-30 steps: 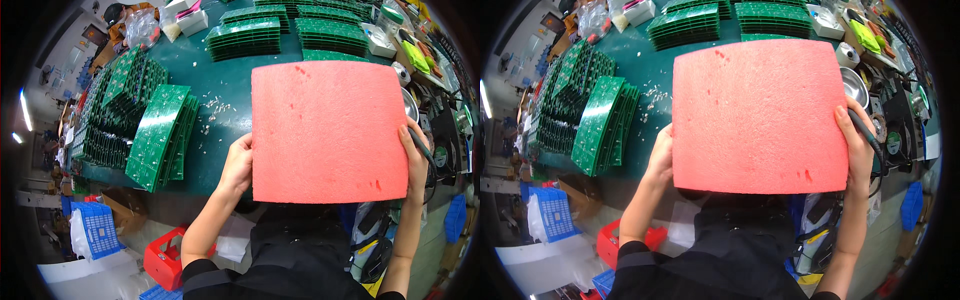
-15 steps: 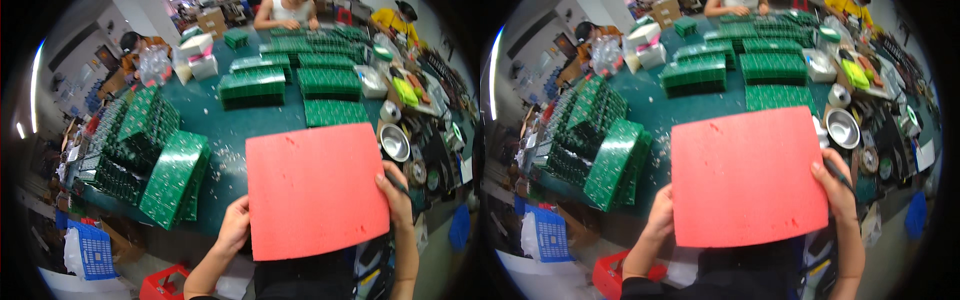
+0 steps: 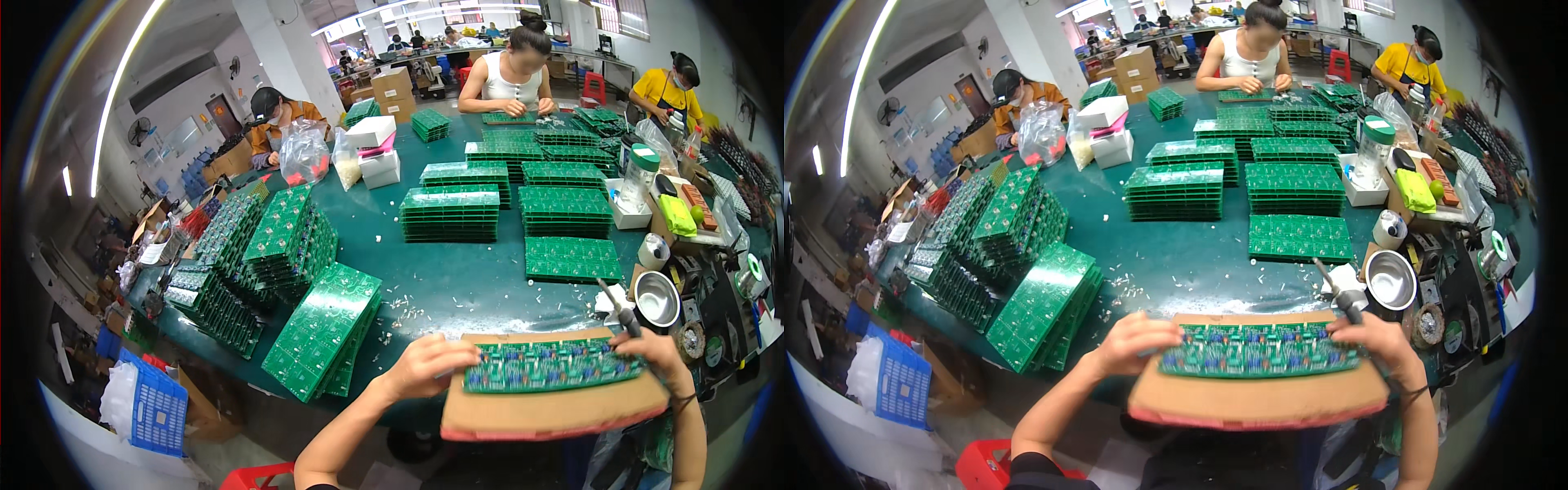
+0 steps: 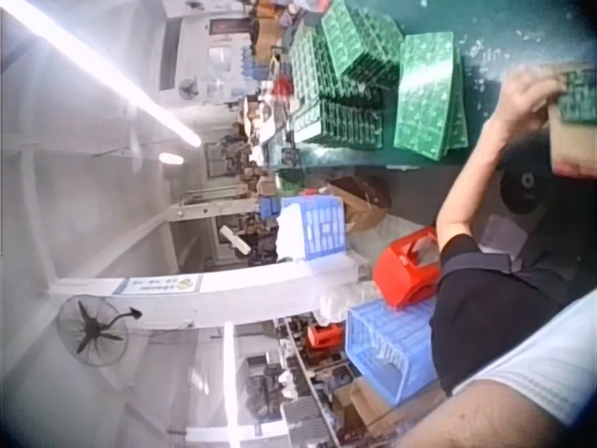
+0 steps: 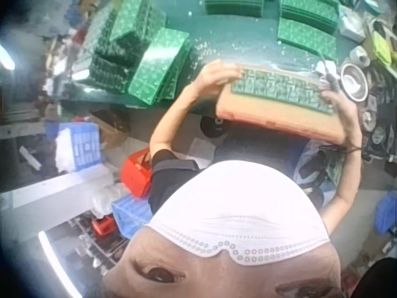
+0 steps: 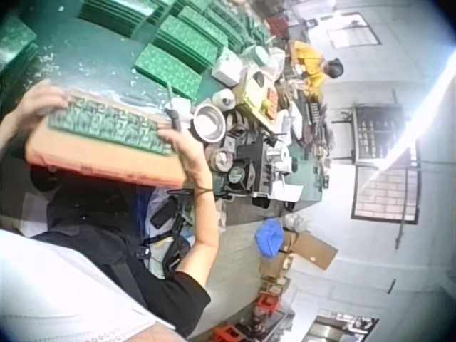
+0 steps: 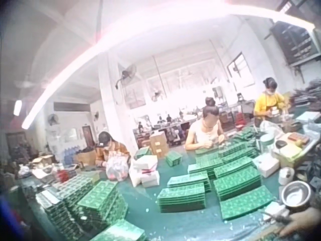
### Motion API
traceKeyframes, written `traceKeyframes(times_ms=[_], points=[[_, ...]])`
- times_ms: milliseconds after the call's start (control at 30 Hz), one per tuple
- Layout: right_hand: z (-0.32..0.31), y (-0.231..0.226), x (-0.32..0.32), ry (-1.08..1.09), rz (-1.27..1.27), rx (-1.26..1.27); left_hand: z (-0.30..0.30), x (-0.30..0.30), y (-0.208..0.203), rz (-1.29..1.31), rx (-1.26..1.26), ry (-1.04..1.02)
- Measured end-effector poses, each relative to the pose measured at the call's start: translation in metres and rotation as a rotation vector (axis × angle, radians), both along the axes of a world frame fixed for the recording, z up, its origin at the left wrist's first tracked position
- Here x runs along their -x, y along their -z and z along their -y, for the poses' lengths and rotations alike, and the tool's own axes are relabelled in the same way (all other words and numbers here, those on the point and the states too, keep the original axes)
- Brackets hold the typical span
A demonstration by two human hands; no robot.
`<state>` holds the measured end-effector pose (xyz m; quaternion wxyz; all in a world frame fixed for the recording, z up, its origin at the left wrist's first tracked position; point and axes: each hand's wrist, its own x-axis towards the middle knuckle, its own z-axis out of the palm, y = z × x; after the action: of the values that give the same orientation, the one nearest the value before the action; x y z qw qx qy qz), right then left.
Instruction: The person repeatedly places circuit boards onto a padded board and solders electronic components onto the boards using a soldering iron.
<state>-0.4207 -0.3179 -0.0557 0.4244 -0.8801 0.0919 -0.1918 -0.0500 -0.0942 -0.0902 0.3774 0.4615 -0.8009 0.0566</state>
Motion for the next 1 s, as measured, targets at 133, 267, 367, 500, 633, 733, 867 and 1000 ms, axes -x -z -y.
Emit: traceKeyframes(times_ms=[133, 267, 367, 500, 633, 733, 867, 1000], points=[[-0.009, 0.031, 0.002, -0.089, -0.068, 0.566, 0.004, 0.005, 0.043, 0.196, 0.073, 0.008], [-0.016, 0.043, -0.001, -0.126, -0.079, 0.609, -0.001, 0.001, 0.054, 0.245, 0.001, 0.028], [-0.012, 0.05, -0.004, -0.124, -0.123, 0.631, 0.001, 0.005, 0.038, 0.23, -0.099, 0.035], [-0.013, 0.059, -0.003, -0.101, -0.203, 0.626, -0.002, 0.008, 0.043, 0.194, -0.201, 0.023], [-0.035, 0.033, -0.012, -0.06, -0.24, 0.622, -0.007, 0.019, 0.034, -0.044, -0.305, -0.043], [-0.084, 0.019, -0.029, 0.326, -0.001, 0.235, -0.017, 0.029, 0.028, -0.421, -0.372, -0.232], [-0.13, 0.022, -0.06, 0.377, 0.157, 0.054, -0.007, 0.041, 0.021, -0.625, -0.582, -0.414], [-0.152, 0.034, -0.088, 0.398, 0.124, -0.043, 0.001, 0.043, 0.034, -0.612, -0.514, -0.316]])
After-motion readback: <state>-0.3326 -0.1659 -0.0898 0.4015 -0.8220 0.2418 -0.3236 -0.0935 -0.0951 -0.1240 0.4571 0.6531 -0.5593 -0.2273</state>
